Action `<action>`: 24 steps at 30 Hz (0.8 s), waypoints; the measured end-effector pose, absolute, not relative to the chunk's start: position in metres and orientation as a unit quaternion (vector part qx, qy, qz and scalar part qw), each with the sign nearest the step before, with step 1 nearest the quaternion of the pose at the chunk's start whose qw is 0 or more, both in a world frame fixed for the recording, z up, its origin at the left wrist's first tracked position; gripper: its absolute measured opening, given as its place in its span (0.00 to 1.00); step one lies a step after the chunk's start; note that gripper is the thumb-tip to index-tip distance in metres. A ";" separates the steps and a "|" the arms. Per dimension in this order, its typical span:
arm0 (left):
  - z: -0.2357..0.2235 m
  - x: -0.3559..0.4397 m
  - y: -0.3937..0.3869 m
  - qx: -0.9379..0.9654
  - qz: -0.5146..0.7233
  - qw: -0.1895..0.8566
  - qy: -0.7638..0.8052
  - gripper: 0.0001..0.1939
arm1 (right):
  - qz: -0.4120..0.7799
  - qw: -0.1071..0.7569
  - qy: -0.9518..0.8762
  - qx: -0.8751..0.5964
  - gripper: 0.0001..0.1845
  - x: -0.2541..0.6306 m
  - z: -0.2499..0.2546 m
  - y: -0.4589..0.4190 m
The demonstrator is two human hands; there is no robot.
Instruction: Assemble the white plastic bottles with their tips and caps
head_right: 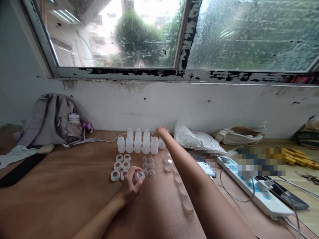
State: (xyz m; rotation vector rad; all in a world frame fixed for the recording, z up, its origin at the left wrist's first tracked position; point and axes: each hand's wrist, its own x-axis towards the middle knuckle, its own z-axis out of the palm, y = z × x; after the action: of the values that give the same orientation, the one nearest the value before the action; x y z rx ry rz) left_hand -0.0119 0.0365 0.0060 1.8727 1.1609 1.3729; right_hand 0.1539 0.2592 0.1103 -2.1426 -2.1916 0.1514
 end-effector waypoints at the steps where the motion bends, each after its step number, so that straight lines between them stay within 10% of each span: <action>1: 0.006 -0.012 0.037 0.691 0.512 0.271 0.433 0.09 | 0.050 0.033 -0.714 -0.698 0.13 0.154 0.108 0.260; 24: 0.003 -0.006 0.035 0.581 0.562 0.383 0.448 0.12 | -0.009 0.257 -0.826 -0.501 0.16 0.170 0.173 0.121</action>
State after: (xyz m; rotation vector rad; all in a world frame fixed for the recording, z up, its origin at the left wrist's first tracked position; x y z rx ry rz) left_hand -0.0062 0.0352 0.0026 1.4809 1.1419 1.4317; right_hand 0.1703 0.1210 0.1732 -1.3607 -2.2415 -0.0254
